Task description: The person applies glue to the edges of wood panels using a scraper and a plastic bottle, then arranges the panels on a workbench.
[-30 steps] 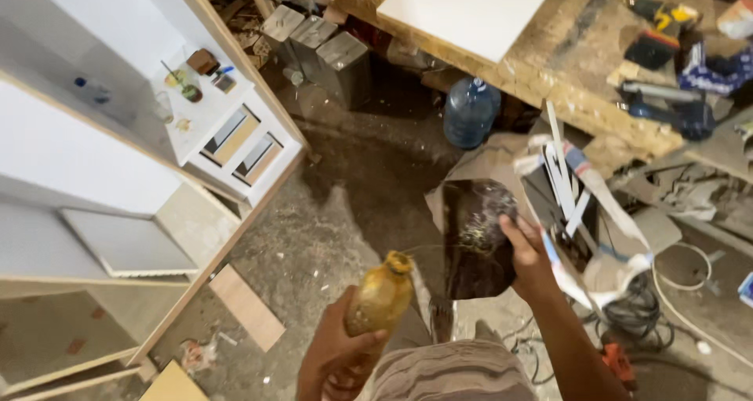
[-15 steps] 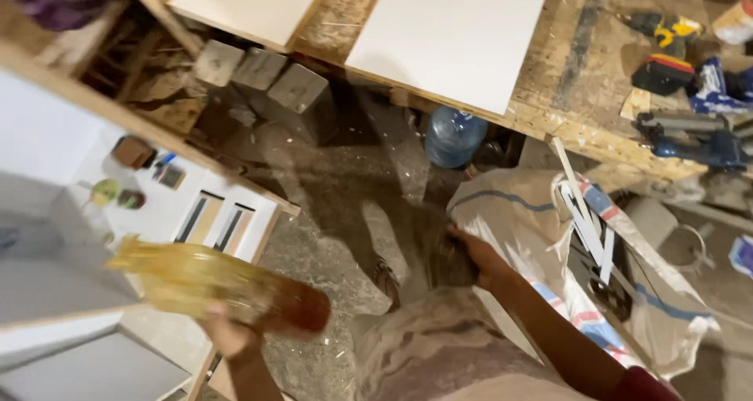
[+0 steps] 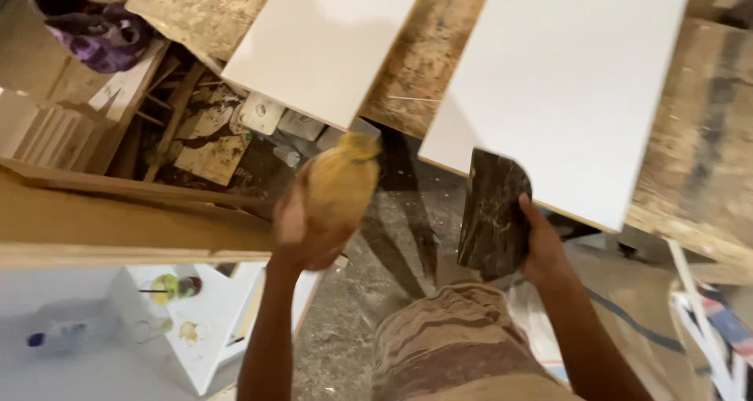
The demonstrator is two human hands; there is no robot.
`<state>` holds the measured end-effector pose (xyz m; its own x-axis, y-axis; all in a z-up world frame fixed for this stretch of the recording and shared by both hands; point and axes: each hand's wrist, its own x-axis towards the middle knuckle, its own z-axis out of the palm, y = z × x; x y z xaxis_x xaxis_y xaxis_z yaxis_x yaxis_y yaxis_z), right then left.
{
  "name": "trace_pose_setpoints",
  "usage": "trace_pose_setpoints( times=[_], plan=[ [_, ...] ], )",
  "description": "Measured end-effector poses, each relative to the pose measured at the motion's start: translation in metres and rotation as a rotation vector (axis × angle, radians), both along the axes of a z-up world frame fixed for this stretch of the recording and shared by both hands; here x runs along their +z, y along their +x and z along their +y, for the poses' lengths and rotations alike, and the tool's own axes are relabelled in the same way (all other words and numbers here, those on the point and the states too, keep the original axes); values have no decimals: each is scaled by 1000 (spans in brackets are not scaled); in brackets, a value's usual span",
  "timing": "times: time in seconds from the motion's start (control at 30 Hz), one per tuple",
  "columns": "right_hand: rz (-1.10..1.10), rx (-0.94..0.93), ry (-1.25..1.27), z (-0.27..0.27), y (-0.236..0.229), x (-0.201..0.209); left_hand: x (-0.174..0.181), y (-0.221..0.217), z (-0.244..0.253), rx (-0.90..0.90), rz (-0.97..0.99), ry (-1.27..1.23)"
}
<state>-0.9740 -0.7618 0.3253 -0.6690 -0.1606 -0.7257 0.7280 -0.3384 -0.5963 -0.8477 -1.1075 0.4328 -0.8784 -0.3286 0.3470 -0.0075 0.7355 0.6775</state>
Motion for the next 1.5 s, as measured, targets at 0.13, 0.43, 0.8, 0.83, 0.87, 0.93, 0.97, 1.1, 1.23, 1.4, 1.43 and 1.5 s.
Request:
trace_pose_setpoints(
  times=[0.13, 0.43, 0.8, 0.83, 0.87, 0.93, 0.97, 1.1, 1.23, 1.4, 1.43, 1.5],
  plan=[
    [-36, -94, 3, -68, -58, 35, -37, -114, -63, -58, 33, -121],
    [273, -39, 43, -98, -161, -72, 4, -238, -203, -285, 5, -259],
    [287, -180, 343, -326, -118, -6, 1, -292, -380, -613, 62, -845],
    [323, -157, 312, -334, -125, -14, -2, -295, -392, -667, 54, -898],
    [321, -176, 303, -349, -129, -6, 22, -301, -394, -683, 59, -910],
    [385, -58, 275, -369, -133, 14, 67, -304, -392, -686, 59, -1066],
    [382, -64, 266, -378, -137, 12, 53, -311, -405, -692, 56, -1076],
    [532, -93, 299, -407, -146, -9, 34, -341, -440, -683, 129, -1158],
    [563, -73, 293, -431, -146, -17, 44, -367, -457, -723, 178, -1279],
    [541, -146, 247, -468, -139, -21, 52, -397, -481, -793, 263, -1331],
    [539, -174, 241, -477, -138, -21, 53, -404, -486, -814, 284, -1347],
    [537, -234, 233, -498, -138, -18, 34, -423, -521, -868, 311, -1365]
  ],
)
